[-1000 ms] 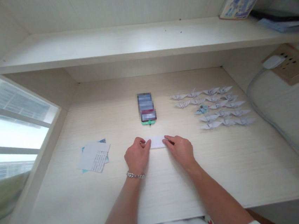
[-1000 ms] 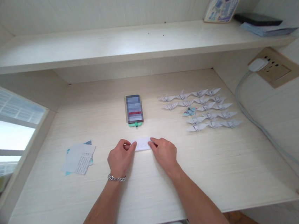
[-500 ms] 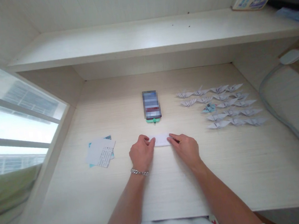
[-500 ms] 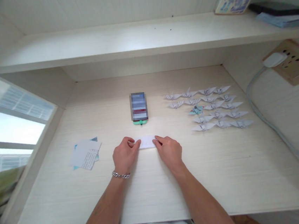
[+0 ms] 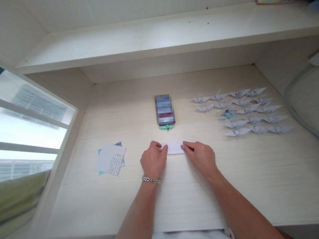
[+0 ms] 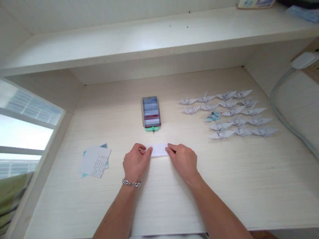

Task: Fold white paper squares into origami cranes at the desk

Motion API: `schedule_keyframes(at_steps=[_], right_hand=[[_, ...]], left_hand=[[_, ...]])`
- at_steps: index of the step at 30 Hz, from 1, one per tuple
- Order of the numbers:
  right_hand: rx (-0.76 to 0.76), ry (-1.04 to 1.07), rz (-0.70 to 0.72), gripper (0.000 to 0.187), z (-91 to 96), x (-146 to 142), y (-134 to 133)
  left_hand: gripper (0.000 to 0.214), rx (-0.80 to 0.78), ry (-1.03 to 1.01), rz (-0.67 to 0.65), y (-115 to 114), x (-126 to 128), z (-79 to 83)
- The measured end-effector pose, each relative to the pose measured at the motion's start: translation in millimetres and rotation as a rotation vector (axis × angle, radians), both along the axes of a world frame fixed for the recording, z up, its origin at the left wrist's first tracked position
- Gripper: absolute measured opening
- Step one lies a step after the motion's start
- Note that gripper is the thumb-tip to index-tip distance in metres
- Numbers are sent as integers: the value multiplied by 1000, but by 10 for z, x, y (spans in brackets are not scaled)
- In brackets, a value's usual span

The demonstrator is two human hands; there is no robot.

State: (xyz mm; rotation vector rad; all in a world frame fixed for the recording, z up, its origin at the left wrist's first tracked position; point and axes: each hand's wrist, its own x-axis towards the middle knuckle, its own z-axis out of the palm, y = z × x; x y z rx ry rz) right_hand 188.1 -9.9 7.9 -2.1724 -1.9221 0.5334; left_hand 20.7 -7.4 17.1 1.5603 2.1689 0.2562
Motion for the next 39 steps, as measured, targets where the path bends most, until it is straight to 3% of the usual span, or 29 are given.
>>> schedule_keyframes(at_steps=[7, 11, 17, 21, 25, 27, 31, 35, 39], right_hand=[[-32, -71, -2, 32, 57, -28, -2], [-56, -112, 0, 36, 92, -63, -23], [48, -140, 31, 33, 77, -71, -63], [186, -169, 108, 30, 61, -94, -55], [268, -170, 320, 27, 19, -231, -96], [280, -157, 416, 30, -12, -308, -156], [308, -133, 465, 40, -53, -323, -294], [265, -129, 402, 61, -55, -180, -345], [215, -137, 358, 63, -41, -147, -343]], left_hand=[[30, 47, 47, -43, -34, 32, 9], [27, 206, 80, -142, -65, 46, 2], [26, 276, 59, -296, -72, 87, -7], [27, 311, 64, -308, -88, 96, -3], [28, 296, 74, -297, -103, 98, 2], [28, 298, 78, -300, -106, 99, 0], [28, 328, 80, -326, -107, 98, -9], [29, 320, 88, -325, -106, 96, -10], [30, 319, 90, -328, -110, 94, -6]])
